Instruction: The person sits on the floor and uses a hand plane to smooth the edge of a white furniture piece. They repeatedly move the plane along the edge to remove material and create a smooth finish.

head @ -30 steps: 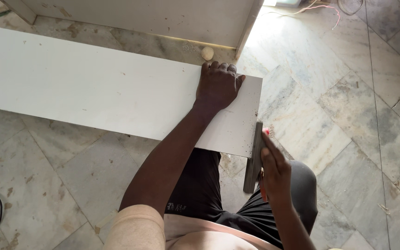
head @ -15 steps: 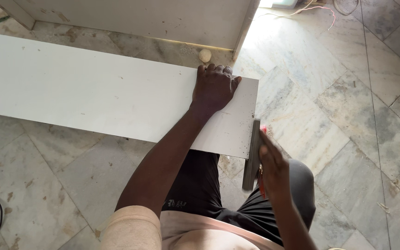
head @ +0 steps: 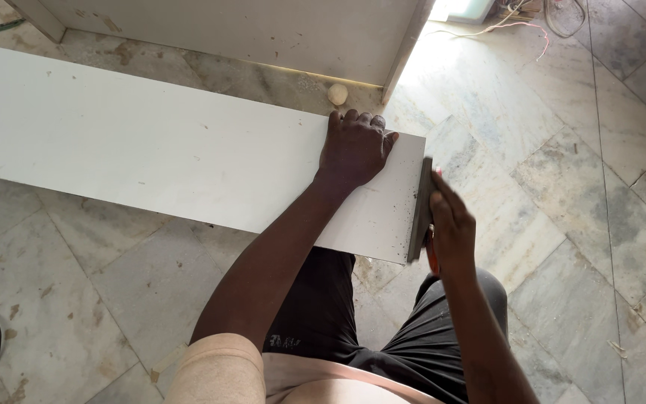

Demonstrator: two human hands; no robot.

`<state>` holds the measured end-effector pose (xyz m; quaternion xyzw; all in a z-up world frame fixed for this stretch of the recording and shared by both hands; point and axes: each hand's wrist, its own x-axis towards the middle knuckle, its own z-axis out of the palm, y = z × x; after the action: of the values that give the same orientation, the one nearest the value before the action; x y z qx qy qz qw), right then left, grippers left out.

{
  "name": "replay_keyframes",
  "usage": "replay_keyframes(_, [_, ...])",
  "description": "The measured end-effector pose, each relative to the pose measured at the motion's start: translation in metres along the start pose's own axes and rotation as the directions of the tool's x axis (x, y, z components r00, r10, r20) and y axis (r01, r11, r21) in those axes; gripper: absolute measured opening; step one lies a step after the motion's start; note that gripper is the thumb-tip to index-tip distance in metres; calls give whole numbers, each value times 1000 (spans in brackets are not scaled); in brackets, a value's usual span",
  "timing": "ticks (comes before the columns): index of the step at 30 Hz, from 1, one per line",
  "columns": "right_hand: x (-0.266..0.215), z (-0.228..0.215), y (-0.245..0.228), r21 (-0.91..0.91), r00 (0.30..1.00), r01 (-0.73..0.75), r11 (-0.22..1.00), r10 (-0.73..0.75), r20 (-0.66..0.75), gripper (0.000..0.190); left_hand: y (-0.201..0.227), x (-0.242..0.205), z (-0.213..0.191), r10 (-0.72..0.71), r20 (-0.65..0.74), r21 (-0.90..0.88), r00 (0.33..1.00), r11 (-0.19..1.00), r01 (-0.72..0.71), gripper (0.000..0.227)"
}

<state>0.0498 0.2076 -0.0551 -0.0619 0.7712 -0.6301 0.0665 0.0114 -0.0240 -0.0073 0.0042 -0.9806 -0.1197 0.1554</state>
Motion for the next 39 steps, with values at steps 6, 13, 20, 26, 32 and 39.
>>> replay_keyframes(6, [43,6,-10,228,995,-75,971,60,76,54,0,1,0,8,6,13,1000,1000,-8,45])
replay_keyframes(13, [-69,-10,20,-303,975,220,927,-200,94,42,1,1,1,12,3,17,1000,1000,-12,46])
replay_keyframes(20, [-58,-6,0,-156,960,-280,947,277,-37,54,1,-1,4,29,-35,35,999,999,-28,44])
replay_keyframes(26, [56,8,-5,253,997,-71,965,62,45,54,-1,3,-2,14,34,12,999,1000,-14,46])
replay_keyframes(32, [33,8,11,332,989,-145,932,139,43,55,-1,4,0,17,5,-6,1000,1000,-17,44])
replay_keyframes(39, [-67,7,20,250,954,-298,921,288,79,53,6,1,-2,84,-42,3,996,996,-84,39])
